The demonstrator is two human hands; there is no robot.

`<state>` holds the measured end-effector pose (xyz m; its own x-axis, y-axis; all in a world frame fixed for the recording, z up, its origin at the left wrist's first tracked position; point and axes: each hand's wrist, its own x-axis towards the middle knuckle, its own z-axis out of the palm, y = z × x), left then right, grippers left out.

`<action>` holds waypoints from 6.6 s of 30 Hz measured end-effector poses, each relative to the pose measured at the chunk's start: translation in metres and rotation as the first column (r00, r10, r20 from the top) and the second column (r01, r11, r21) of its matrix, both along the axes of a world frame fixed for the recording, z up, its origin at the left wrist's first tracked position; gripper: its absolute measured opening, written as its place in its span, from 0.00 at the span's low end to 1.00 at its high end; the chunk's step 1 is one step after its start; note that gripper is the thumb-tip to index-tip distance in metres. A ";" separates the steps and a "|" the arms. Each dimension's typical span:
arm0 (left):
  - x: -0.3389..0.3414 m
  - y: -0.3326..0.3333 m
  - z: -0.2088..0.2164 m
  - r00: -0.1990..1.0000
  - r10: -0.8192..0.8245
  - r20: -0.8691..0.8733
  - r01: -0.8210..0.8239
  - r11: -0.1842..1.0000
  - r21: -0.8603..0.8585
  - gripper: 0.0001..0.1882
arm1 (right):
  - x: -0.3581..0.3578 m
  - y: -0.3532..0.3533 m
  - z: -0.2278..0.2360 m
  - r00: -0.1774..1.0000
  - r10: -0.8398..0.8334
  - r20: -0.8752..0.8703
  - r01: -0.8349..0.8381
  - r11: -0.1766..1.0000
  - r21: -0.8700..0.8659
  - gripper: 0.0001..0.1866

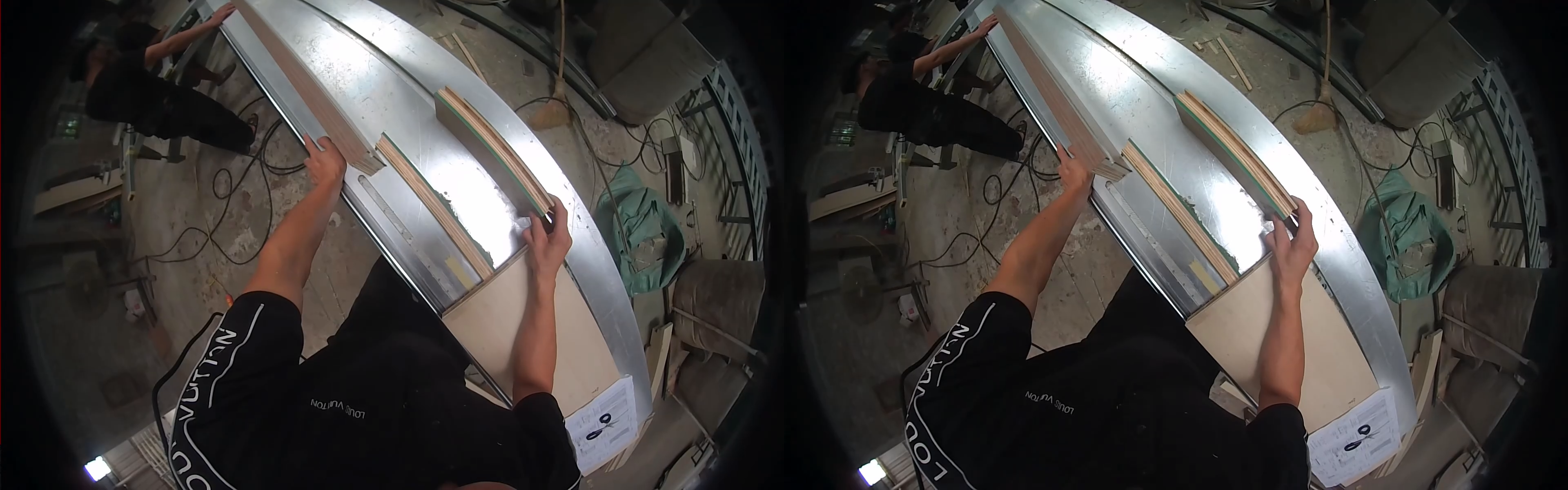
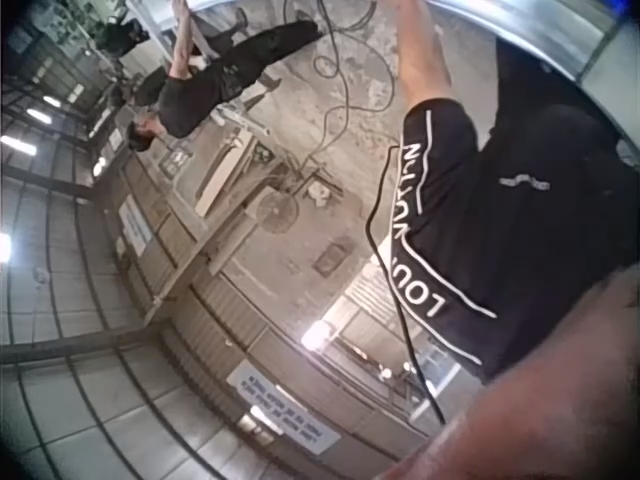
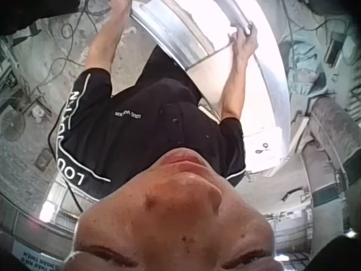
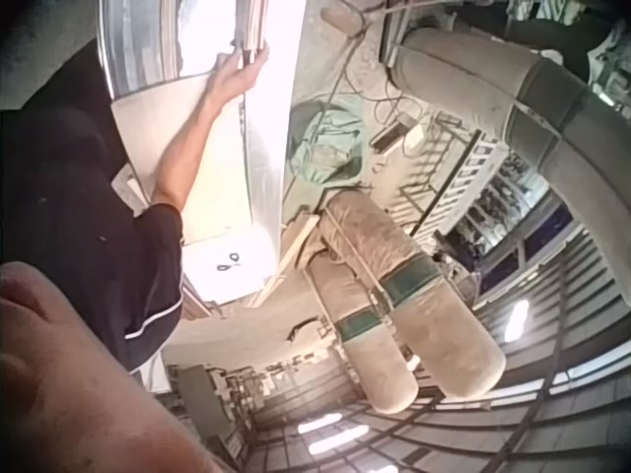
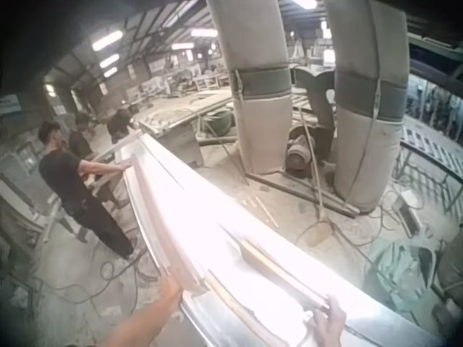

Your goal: Assembling, positioning, and marking components of a large aluminum frame structure using wooden blocks and a marker.

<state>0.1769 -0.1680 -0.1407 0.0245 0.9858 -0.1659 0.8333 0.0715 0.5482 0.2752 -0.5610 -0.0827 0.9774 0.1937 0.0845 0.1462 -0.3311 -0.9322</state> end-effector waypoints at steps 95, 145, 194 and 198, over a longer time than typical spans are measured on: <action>-0.007 0.006 -0.016 0.999 -0.029 -0.015 0.029 0.999 0.031 0.30 | 0.015 -0.008 -0.003 0.916 -0.243 -0.319 0.397 0.662 0.636 0.09; 0.000 0.001 -0.011 0.999 0.040 -0.018 -0.040 0.999 -0.001 0.29 | 0.017 -0.012 -0.021 0.921 -0.189 -0.340 0.361 0.741 0.566 0.05; 0.002 0.002 -0.017 0.995 0.097 -0.009 -0.097 0.994 0.041 0.29 | 0.017 -0.012 -0.014 0.897 -0.249 -0.367 0.426 0.711 0.559 0.08; 0.003 0.002 -0.020 0.996 0.092 -0.016 -0.091 0.994 0.057 0.29 | 0.017 -0.014 -0.016 0.896 -0.233 -0.377 0.423 0.705 0.569 0.07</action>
<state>0.1802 -0.1658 -0.1606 -0.0685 0.9916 -0.1097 0.8347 0.1172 0.5380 0.2924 -0.5745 -0.0984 0.9693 -0.1481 -0.1964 -0.1329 0.3564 -0.9248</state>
